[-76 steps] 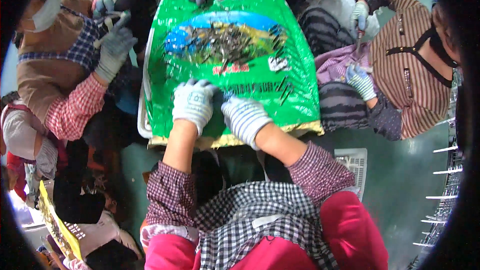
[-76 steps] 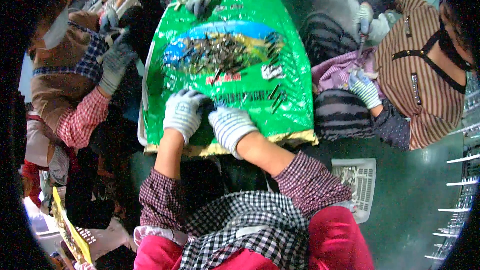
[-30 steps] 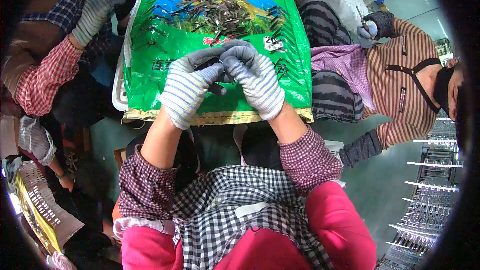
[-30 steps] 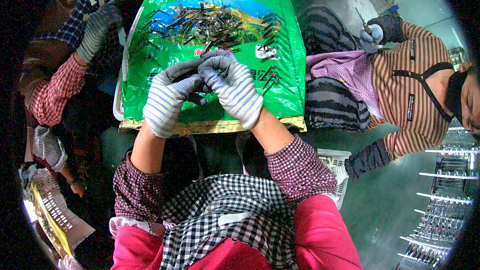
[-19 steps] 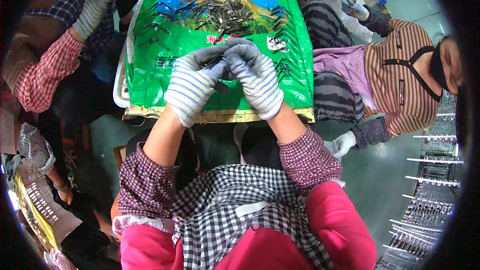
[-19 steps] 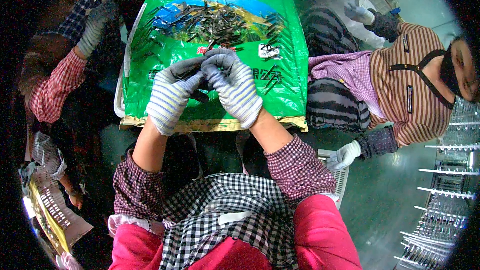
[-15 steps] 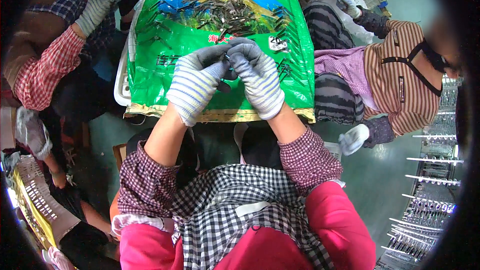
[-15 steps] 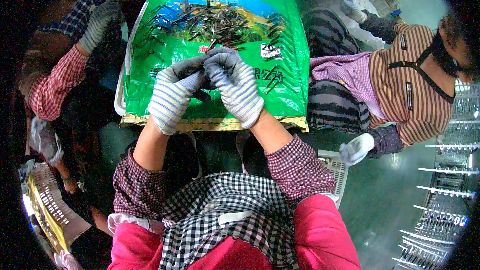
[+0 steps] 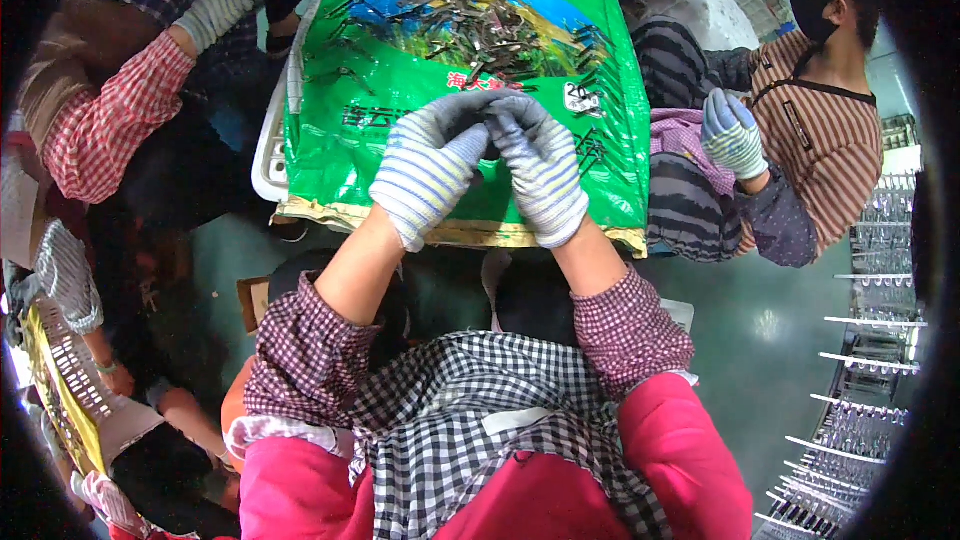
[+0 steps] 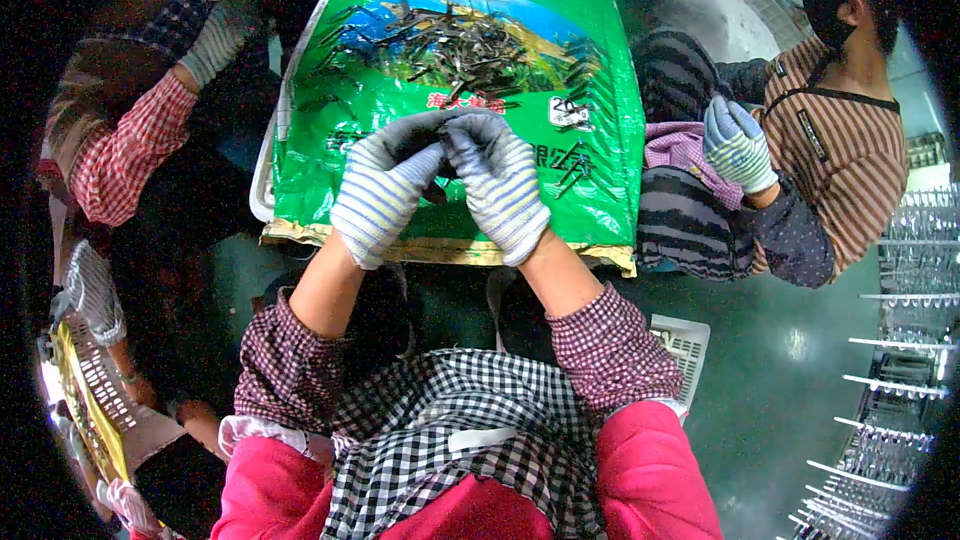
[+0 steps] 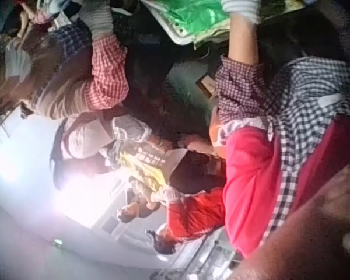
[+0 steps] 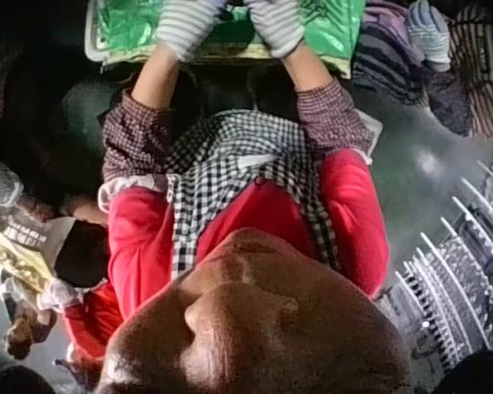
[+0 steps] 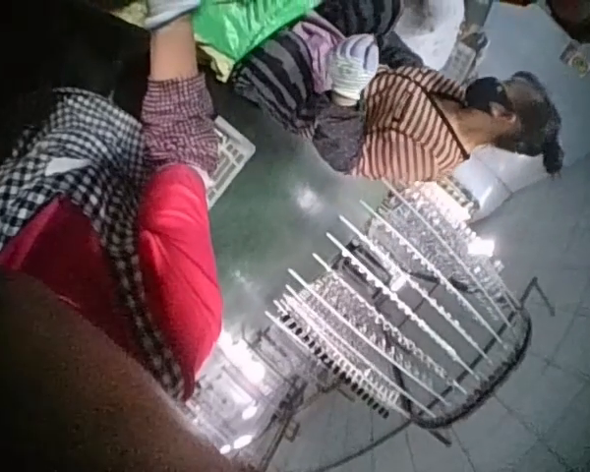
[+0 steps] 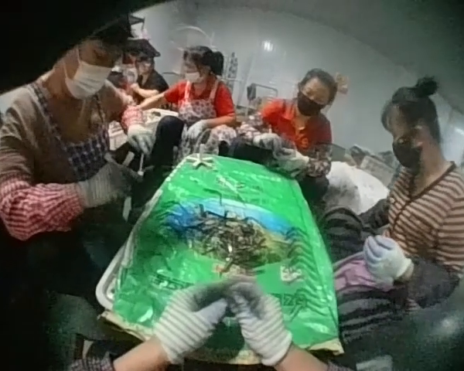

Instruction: The person sorts small manufactured parts by hand, inspecting them on a work surface.

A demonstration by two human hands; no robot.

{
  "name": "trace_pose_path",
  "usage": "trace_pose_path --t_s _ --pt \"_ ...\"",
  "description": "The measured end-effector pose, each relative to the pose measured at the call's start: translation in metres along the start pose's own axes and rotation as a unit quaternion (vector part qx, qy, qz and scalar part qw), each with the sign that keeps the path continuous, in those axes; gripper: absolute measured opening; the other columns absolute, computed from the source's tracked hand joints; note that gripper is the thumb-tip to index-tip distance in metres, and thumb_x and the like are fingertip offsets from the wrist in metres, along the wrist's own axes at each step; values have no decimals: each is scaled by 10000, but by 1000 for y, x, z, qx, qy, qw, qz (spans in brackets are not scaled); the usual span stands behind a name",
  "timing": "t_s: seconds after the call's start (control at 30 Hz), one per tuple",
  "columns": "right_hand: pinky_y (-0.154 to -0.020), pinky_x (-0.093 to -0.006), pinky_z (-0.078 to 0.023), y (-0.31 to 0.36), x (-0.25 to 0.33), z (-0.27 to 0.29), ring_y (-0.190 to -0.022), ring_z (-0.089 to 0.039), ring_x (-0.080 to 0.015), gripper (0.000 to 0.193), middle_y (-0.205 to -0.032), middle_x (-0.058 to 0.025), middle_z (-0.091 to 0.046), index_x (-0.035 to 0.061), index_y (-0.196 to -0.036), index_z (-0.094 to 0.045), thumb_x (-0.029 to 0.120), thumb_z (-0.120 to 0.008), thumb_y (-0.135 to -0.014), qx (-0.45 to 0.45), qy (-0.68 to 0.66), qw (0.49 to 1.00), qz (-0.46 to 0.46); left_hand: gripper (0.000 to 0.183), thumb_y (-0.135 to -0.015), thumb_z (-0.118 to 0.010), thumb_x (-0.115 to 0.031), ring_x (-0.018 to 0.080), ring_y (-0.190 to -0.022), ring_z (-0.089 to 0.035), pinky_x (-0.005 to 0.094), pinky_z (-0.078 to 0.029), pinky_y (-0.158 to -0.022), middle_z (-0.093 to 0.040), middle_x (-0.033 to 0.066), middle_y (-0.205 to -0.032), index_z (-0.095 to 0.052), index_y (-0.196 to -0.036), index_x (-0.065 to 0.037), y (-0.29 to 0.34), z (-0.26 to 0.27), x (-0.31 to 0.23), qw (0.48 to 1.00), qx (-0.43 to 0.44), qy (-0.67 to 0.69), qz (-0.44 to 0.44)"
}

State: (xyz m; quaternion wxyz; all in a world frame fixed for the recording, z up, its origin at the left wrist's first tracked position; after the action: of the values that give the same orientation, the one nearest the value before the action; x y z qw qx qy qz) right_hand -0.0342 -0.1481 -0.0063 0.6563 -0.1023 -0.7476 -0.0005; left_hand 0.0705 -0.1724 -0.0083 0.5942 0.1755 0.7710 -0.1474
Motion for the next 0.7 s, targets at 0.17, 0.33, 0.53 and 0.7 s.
trace_pose_path --t_s 0.17,0.33,0.53,0.7 --pt "-744 -240 -464 7 11 2 -792 -544 -90 119 -877 -40 -608 9 -945 -573 63 -606 -844 -39 10 999 28 343 -834 -559 -61 75 -733 -561 197 -454 -572 -626 26 -910 -552 -1176 -47 4 -9 -4 999 -3 39 -28" --pt "-736 -238 -458 15 20 4 -786 -546 -91 157 -856 -52 -608 14 -924 -570 61 -653 -799 -78 75 990 88 366 -835 -544 -42 49 -719 -502 186 -431 -608 -596 4 -892 -524 -1200 -30 11 -11 -5 998 10 -9 -63" --pt "-722 -242 -476 12 24 3 -777 -559 -89 164 -863 -49 -614 12 -927 -575 48 -661 -793 -72 76 990 90 403 -825 -529 -4 96 -854 -555 228 -473 -759 -607 56 -992 -497 -1227 -16 10 -8 -6 995 19 -67 -77" --pt "-711 -235 -479 10 26 4 -762 -563 -88 148 -845 -46 -620 11 -915 -589 47 -663 -792 -51 83 992 75 443 -820 -526 18 126 -942 -557 255 -466 -837 -597 83 -1065 -472 -1258 -18 10 -8 -7 993 28 -86 -81"
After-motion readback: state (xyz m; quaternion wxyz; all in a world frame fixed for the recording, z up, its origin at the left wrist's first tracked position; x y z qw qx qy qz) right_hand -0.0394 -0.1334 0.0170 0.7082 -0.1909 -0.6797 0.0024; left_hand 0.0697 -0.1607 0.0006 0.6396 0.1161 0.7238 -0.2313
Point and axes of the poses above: each hand's wrist, its own y-axis away from the middle knuckle, its own z-axis out of the back of the hand, x = y × z, the point moved 9 cm from there along -y, towards the middle knuckle
